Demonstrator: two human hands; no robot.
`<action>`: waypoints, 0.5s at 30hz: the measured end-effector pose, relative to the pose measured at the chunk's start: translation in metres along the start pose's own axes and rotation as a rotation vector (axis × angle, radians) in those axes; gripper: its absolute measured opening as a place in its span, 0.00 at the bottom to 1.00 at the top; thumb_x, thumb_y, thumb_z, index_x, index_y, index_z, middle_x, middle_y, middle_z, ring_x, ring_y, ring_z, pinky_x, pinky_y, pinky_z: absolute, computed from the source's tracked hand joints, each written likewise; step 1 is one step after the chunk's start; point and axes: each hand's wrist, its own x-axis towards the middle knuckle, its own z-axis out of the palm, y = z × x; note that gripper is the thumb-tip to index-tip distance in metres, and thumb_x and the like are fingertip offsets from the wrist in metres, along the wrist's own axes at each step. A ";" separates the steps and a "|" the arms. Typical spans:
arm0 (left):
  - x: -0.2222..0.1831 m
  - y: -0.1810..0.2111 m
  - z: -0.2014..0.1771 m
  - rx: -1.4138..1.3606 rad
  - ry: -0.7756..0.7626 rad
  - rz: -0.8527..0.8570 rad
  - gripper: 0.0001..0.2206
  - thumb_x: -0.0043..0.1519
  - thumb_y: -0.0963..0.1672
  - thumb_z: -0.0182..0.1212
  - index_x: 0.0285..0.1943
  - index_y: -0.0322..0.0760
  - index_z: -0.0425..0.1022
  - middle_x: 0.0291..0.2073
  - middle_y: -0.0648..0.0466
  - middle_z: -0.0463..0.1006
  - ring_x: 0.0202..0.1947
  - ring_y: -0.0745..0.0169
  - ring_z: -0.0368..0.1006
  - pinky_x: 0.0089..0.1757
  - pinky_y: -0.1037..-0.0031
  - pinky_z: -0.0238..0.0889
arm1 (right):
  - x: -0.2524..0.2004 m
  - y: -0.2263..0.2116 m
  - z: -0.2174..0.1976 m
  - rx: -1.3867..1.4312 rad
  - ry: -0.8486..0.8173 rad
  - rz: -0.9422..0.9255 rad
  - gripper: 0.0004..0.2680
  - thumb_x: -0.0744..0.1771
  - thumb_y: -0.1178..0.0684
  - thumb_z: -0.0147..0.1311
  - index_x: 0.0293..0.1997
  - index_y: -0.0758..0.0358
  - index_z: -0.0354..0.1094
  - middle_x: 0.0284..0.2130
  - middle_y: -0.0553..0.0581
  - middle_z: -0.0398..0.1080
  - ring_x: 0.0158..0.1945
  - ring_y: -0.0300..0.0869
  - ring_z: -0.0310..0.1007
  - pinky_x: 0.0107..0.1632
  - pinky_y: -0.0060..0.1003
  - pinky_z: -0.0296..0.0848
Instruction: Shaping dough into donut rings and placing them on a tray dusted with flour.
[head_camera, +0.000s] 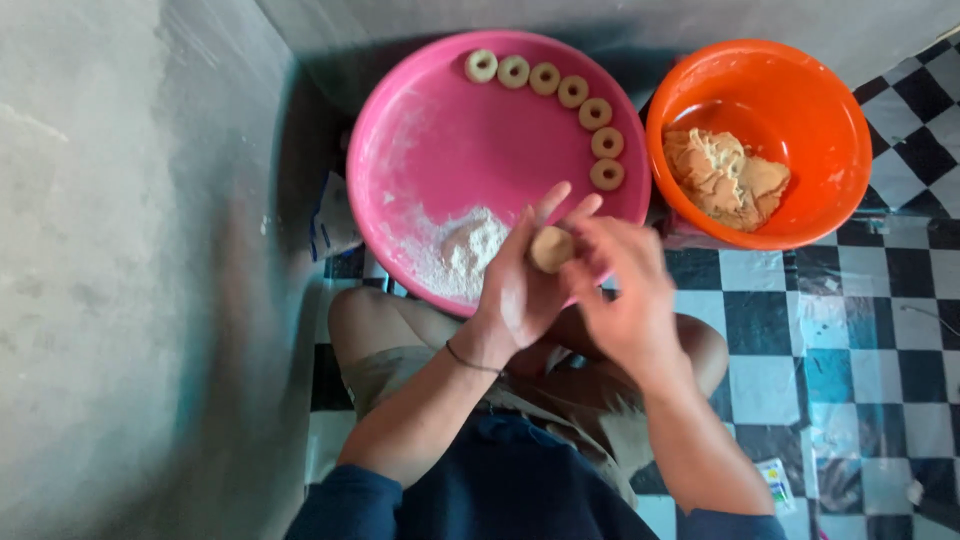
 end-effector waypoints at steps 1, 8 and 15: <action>-0.011 -0.003 0.010 -0.007 0.007 -0.002 0.22 0.76 0.51 0.39 0.77 0.44 0.58 0.72 0.41 0.62 0.62 0.38 0.68 0.54 0.49 0.68 | -0.002 -0.008 0.000 -0.001 -0.008 0.005 0.16 0.67 0.53 0.63 0.61 0.63 0.72 0.53 0.59 0.72 0.55 0.54 0.72 0.59 0.46 0.71; -0.023 -0.009 0.019 -0.013 -0.105 -0.019 0.28 0.75 0.55 0.37 0.78 0.38 0.58 0.72 0.37 0.62 0.70 0.39 0.62 0.63 0.50 0.60 | -0.001 -0.034 -0.008 -0.061 -0.051 -0.169 0.15 0.68 0.55 0.61 0.62 0.66 0.71 0.57 0.62 0.72 0.61 0.54 0.73 0.67 0.48 0.63; -0.015 -0.007 -0.013 -0.068 -0.150 0.084 0.22 0.78 0.50 0.42 0.74 0.34 0.64 0.70 0.42 0.67 0.68 0.41 0.65 0.63 0.46 0.59 | -0.011 -0.058 -0.013 0.083 0.041 -0.214 0.15 0.68 0.60 0.60 0.61 0.76 0.69 0.58 0.70 0.70 0.63 0.65 0.71 0.66 0.57 0.67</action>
